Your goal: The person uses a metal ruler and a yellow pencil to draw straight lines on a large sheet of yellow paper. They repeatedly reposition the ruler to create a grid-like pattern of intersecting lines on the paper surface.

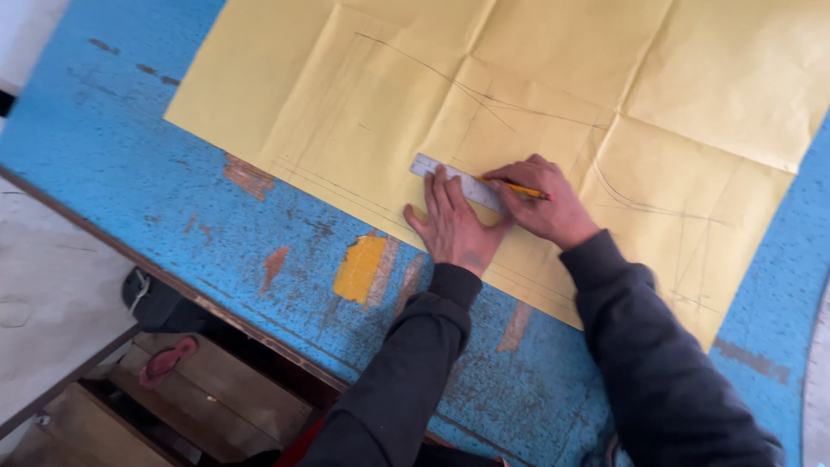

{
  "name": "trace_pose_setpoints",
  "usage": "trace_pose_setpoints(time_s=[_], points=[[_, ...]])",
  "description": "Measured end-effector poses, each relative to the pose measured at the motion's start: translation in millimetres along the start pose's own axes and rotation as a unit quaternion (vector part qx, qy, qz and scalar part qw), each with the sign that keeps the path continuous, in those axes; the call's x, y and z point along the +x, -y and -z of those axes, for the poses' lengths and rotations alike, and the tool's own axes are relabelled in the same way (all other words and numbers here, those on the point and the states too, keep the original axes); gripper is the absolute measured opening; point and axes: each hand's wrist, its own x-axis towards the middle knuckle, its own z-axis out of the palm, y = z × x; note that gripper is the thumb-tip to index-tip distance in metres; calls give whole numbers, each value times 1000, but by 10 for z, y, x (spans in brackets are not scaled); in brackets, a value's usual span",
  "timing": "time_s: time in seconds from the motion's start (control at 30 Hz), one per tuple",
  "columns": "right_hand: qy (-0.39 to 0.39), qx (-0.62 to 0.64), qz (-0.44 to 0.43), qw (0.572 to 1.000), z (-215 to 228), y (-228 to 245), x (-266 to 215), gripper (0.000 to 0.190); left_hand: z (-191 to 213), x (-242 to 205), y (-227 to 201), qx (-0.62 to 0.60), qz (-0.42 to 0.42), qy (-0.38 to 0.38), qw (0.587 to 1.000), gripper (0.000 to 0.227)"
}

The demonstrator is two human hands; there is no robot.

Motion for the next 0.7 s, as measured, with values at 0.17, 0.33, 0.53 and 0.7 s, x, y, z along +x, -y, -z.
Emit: trace_pose_setpoints(time_s=[0.17, 0.33, 0.53, 0.7], points=[[89, -165, -96, 978, 1119, 323, -829, 12, 294, -20, -115, -19, 5, 32, 999, 96], [80, -266, -215, 936, 1473, 575, -1127, 17, 436, 42, -159, -25, 12, 69, 997, 95], [33, -58, -315, 947, 1132, 471, -1069, 22, 542, -29, -7, -31, -14, 111, 993, 96], [44, -11, -276, 960, 1085, 371, -975, 18, 375, -74, 95, -35, -49, 43, 997, 101]])
